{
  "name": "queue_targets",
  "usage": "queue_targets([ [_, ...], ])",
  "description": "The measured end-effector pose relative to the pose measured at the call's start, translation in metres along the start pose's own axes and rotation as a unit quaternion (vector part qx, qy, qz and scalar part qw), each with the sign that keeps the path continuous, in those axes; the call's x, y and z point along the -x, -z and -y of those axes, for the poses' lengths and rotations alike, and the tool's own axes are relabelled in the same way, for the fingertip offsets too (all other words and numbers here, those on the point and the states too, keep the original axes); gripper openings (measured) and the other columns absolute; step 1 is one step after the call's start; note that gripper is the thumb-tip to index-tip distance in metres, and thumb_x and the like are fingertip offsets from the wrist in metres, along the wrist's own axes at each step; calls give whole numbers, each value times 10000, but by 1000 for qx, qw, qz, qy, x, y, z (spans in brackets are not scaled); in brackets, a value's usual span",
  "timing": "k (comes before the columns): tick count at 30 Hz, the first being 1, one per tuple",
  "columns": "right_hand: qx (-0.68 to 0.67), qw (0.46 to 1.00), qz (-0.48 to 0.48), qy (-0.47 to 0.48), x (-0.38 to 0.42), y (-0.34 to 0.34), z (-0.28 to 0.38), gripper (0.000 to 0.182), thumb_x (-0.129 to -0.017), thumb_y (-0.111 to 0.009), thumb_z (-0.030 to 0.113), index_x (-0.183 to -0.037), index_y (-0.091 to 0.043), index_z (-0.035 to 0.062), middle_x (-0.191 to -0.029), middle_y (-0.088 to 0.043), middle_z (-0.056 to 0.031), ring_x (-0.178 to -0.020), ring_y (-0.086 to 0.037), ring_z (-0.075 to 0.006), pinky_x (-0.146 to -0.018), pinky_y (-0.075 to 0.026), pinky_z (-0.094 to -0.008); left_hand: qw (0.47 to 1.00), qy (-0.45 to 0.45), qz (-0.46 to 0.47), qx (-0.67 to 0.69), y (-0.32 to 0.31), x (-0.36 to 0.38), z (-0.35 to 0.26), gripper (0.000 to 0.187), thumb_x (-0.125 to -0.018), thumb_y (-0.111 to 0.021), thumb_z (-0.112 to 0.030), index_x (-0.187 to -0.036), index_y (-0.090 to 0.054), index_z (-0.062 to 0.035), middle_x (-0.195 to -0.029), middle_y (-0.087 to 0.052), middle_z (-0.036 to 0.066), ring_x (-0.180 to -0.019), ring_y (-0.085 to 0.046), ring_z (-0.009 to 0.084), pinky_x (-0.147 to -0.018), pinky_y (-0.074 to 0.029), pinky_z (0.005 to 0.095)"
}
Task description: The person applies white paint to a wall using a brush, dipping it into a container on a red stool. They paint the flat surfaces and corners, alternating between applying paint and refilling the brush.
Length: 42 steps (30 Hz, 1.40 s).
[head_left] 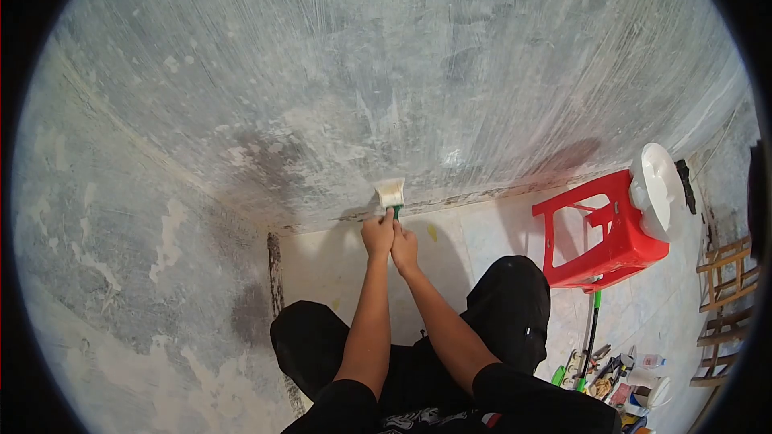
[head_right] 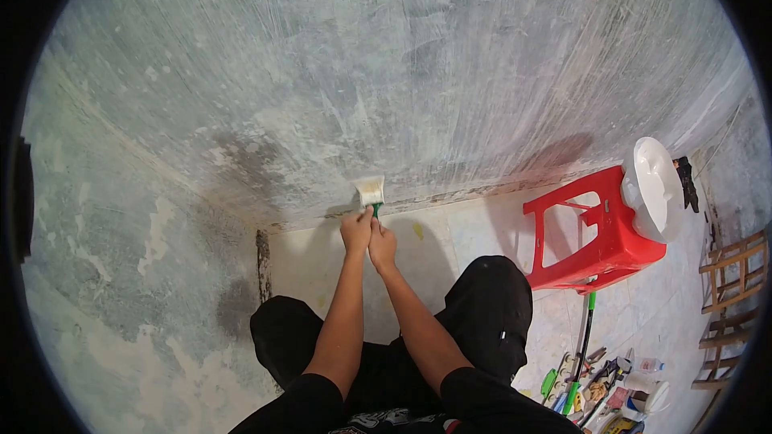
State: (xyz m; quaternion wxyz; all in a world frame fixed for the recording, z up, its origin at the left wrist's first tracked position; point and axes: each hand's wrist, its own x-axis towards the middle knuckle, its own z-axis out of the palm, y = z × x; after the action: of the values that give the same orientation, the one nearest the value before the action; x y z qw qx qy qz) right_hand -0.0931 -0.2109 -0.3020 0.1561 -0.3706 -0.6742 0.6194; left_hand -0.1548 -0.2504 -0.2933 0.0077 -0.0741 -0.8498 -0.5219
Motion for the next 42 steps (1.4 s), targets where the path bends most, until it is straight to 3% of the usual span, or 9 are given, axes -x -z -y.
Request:
queue_targets([
  [2, -37, 994, -85, 58, 3, -10, -31, 595, -1070, -453, 417, -751, -661, -40, -651, -630, -80, -600, -572, -157, -582, -434, -354, 999, 24, 10, -30, -3, 8, 13, 550, -917, -713, -442, -682, -668, 54, -550, -573, 132, -545, -554, 170, -562, -435, 386],
  [6, -96, 994, -26, -44, 25, 5, -23, 561, -1075, -418, 378, -843, -683, -58, -696, -655, -165, -635, -626, -218, -623, -461, -395, 971, 140, 108, 160, 21, 29, 1, 459, -957, -685, -419, -777, -722, 2, -636, -621, 37, -562, -530, 110, -542, -430, 322],
  [10, -231, 970, -15, 76, 58, 1, 42, 442, -1107, -384, 283, -909, -655, -3, -741, -598, -25, -638, -511, -99, -586, -411, -290, 916, 172, 199, 303, 74, 22, -59, 389, -1005, -647, -371, -854, -730, -22, -759, -641, -24, -639, -495, 37, -560, -366, 245],
  [12, -299, 937, -47, 176, 70, -3, 98, 413, -1118, -371, 321, -918, -598, 41, -715, -490, 34, -609, -393, -54, -551, -322, -245, 915, 150, 192, 320, 87, 10, -68, 390, -998, -655, -373, -909, -742, -3, -781, -645, -17, -683, -525, 57, -618, -402, 239],
  [15, -258, 943, -8, 211, 75, 10, 157, 326, -1111, -405, 250, -1148, -598, -10, -945, -619, -75, -838, -556, -116, -734, -464, -277, 917, 75, 156, 360, 132, 7, -151, 370, -1001, -656, -343, -1002, -746, 16, -805, -653, -8, -719, -551, 70, -678, -448, 239],
  [17, -246, 924, -27, 293, 74, 14, 197, 310, -1098, -445, 246, -1186, -594, -11, -972, -645, -98, -875, -596, -158, -787, -486, -306, 921, -123, 179, 322, 159, 5, -205, 372, -1014, -639, -319, -1074, -736, 35, -829, -675, 8, -761, -582, 83, -722, -486, 251],
  [24, -198, 872, -69, 443, 36, 24, 295, 260, -1045, -545, 199, -1199, -589, -6, -994, -688, -157, -829, -637, -206, -739, -498, -332, 940, -211, 109, 246, 163, -47, -285, 410, -1056, -567, -320, -1070, -719, 60, -856, -669, 8, -792, -566, 80, -727, -477, 233],
  [32, -149, 934, 3, 324, 5, 16, 247, 228, -1037, -553, 193, -1060, -643, -15, -773, -645, -141, -721, -566, -138, -651, -465, -318, 957, -216, 15, 194, 120, -75, -220, 458, -1036, -608, -322, -720, -602, 9, -625, -508, -36, -620, -421, 54, -548, -366, 282],
  [42, -108, 983, 23, 146, 10, -16, 67, 339, -1056, -494, 264, -1011, -654, -32, -740, -640, -153, -696, -577, -179, -678, -470, -364, 990, -72, 112, 43, 64, -37, -52, 444, -990, -617, -363, -765, -676, 15, -646, -620, 111, -606, -544, 173, -610, -446, 371],
])
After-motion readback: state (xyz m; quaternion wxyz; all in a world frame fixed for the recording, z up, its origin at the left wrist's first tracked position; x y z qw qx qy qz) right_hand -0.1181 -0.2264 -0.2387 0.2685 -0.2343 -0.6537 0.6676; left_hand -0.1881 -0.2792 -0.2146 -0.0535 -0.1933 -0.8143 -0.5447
